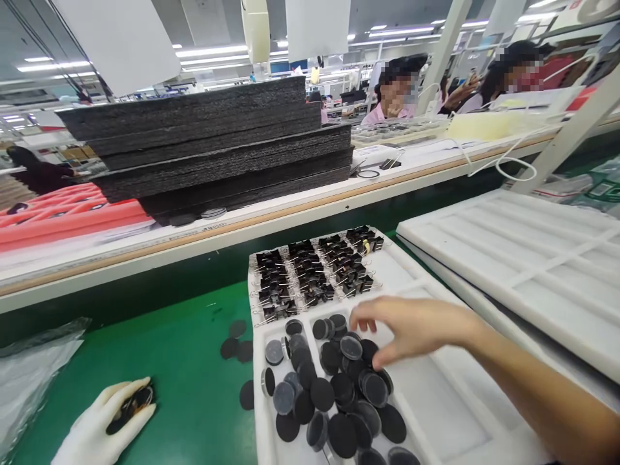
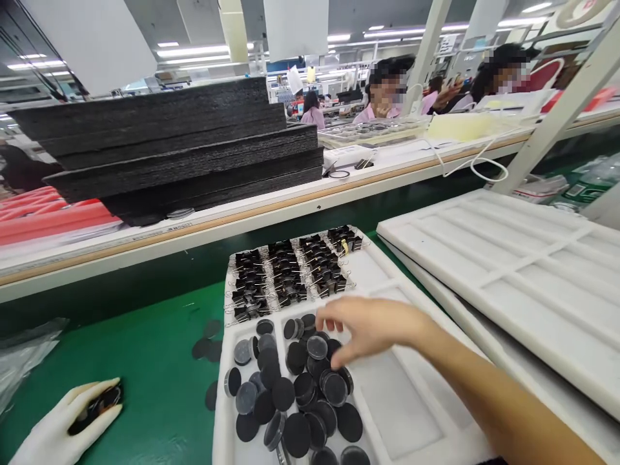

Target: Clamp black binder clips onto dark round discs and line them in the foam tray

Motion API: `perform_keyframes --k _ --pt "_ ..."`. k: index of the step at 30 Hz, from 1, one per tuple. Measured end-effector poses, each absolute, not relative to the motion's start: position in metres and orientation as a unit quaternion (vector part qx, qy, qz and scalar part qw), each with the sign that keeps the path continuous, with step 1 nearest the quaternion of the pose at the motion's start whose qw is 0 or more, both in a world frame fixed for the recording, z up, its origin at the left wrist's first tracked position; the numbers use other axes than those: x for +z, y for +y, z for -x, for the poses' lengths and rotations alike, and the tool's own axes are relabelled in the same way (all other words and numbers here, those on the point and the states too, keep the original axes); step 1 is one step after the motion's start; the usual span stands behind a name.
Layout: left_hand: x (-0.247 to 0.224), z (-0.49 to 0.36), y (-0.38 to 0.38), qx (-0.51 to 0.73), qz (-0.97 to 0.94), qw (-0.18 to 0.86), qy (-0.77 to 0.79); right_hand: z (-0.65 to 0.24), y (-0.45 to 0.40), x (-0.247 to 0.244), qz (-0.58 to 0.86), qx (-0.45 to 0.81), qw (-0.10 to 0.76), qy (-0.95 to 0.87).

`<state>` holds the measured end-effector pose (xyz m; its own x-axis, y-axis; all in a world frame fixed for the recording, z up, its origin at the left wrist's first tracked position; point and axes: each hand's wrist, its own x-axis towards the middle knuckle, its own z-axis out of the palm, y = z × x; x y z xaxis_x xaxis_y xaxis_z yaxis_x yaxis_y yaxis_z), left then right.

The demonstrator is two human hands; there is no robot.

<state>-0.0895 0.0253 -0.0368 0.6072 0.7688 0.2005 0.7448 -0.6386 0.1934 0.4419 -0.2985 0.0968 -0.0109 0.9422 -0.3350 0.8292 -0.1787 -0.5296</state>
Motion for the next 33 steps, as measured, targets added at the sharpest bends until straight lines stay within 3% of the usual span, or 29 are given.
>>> perform_keyframes --k 4,11,19,23,33 --pt "-0.019 0.045 0.037 0.12 -0.91 0.071 0.39 -0.407 -0.299 0.09 0.724 0.311 0.014 -0.615" --pt "-0.004 -0.026 0.05 0.098 -0.928 0.091 0.348 -0.426 -0.301 0.083 0.693 0.327 0.076 -0.637" --pt "-0.004 -0.066 0.053 0.082 -0.946 0.086 0.302 -0.401 -0.254 0.107 0.689 0.22 0.307 -0.619" --pt "-0.005 -0.062 0.049 0.095 -0.948 0.089 0.291 -0.362 -0.189 0.097 0.651 0.225 0.369 -0.624" --pt "-0.005 -0.057 0.043 0.105 -0.955 0.111 0.254 -0.275 -0.066 0.043 0.609 0.197 0.294 -0.71"
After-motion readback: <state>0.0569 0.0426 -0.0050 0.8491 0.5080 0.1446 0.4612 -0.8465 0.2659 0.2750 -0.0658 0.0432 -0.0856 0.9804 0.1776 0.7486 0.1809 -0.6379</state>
